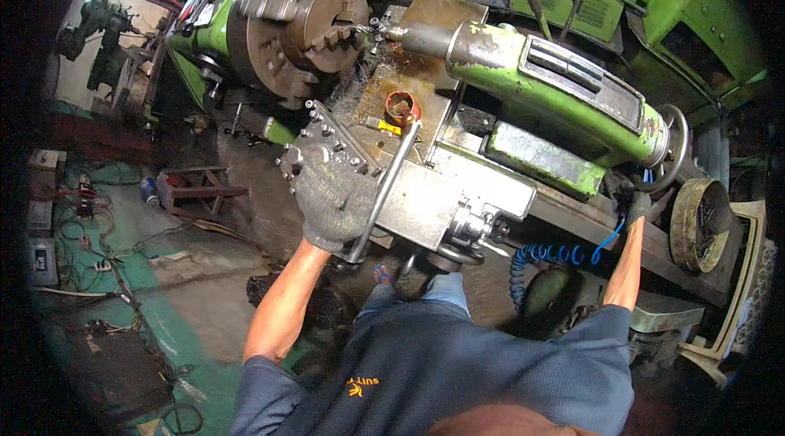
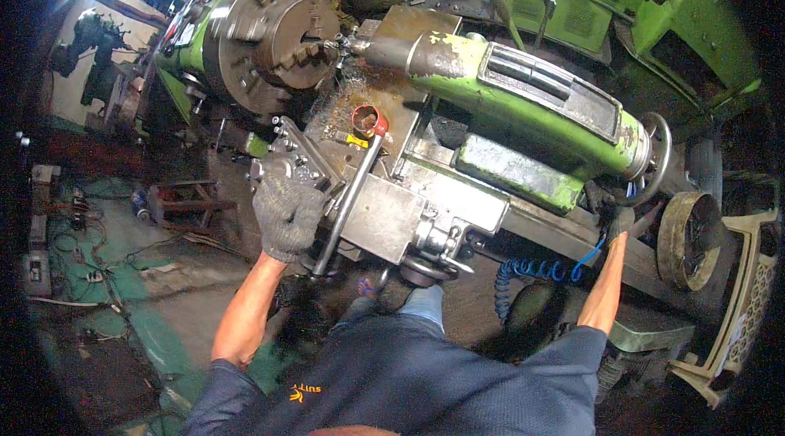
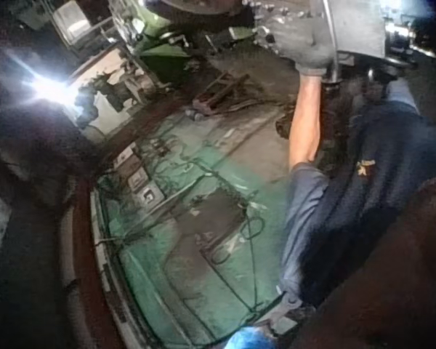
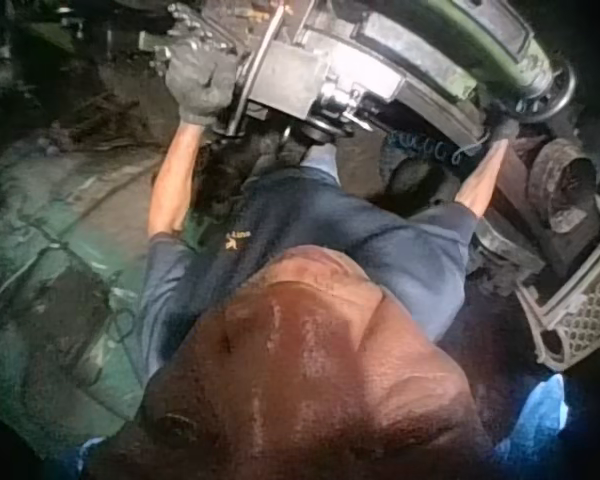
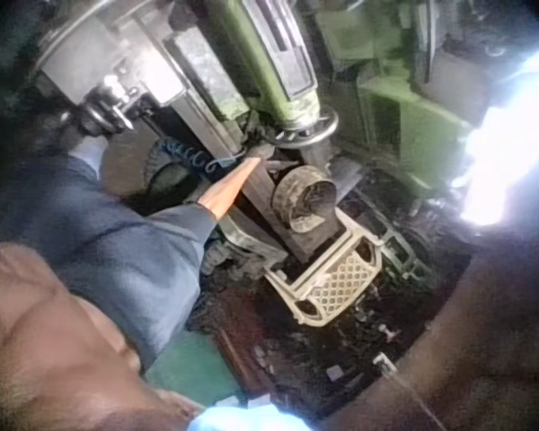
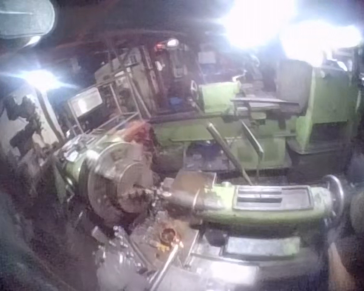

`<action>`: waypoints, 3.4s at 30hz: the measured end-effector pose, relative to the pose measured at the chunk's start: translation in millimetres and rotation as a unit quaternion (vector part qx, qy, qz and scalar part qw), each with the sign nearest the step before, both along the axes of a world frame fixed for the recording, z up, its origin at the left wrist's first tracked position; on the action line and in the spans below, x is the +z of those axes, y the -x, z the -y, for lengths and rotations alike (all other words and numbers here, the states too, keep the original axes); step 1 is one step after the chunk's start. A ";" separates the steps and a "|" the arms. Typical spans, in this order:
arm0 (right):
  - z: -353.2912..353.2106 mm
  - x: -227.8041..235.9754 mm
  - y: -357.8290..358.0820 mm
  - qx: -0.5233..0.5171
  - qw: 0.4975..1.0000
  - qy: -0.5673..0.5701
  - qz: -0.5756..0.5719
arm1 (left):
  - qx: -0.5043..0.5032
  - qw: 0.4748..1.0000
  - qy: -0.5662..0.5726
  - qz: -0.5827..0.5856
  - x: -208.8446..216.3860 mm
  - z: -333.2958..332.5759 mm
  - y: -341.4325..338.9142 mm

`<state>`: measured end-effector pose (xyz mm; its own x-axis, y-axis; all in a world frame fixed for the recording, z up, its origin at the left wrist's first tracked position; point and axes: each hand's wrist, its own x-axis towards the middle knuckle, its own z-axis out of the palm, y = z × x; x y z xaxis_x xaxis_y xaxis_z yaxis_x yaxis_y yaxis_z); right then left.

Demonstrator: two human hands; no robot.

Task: The person operates a green industrial lathe, using a brush to apply lubricant to the workpiece and adjusting the machine's controls. They manipulate the tool post and levers to position the cutting tool against the rotating metal part, then remove the finished piece and place it on a nearby surface.

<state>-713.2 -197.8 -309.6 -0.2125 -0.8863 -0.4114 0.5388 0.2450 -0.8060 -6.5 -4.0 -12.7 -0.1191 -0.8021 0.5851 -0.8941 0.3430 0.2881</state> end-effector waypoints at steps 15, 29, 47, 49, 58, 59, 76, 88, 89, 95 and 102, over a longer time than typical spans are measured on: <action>-203.5 164.9 -138.0 -0.042 0.892 0.156 -0.421 | 0.026 0.995 0.084 0.046 -4.1 -0.2 -7.7; -63.6 287.0 -473.0 0.318 0.629 0.168 -0.689 | -0.020 0.989 0.144 0.022 -3.5 1.0 -20.2; -30.8 287.6 -564.9 0.400 0.662 0.140 -0.618 | -0.031 0.982 0.187 0.015 -3.7 3.8 -22.5; -17.9 270.6 -550.7 0.384 0.653 0.172 -0.630 | -0.049 0.977 0.208 0.012 0.2 4.9 -18.8; -28.1 282.2 -582.8 0.394 0.631 0.183 -0.643 | -0.027 0.974 0.225 0.023 -4.4 2.9 -28.3; -31.9 288.2 -590.1 0.389 0.623 0.192 -0.651 | -0.025 0.973 0.230 0.023 -6.8 3.4 -30.5; -20.0 283.1 -572.9 0.361 0.623 0.176 -0.672 | -0.047 0.975 0.218 0.000 1.9 5.8 -19.4; -21.8 296.8 -598.9 0.424 0.615 0.064 -0.661 | -0.039 0.978 0.206 -0.004 -5.4 5.1 -26.9; -19.8 296.0 -595.9 0.428 0.617 0.055 -0.659 | -0.043 0.977 0.208 -0.008 -4.1 5.2 -25.8; -4.7 281.2 -584.3 0.404 0.569 0.072 -0.712 | -0.046 0.979 0.199 0.008 -1.5 6.5 -19.7; -21.2 282.3 -599.1 0.369 0.627 0.161 -0.667 | -0.035 0.974 0.223 0.007 -7.2 6.1 -26.8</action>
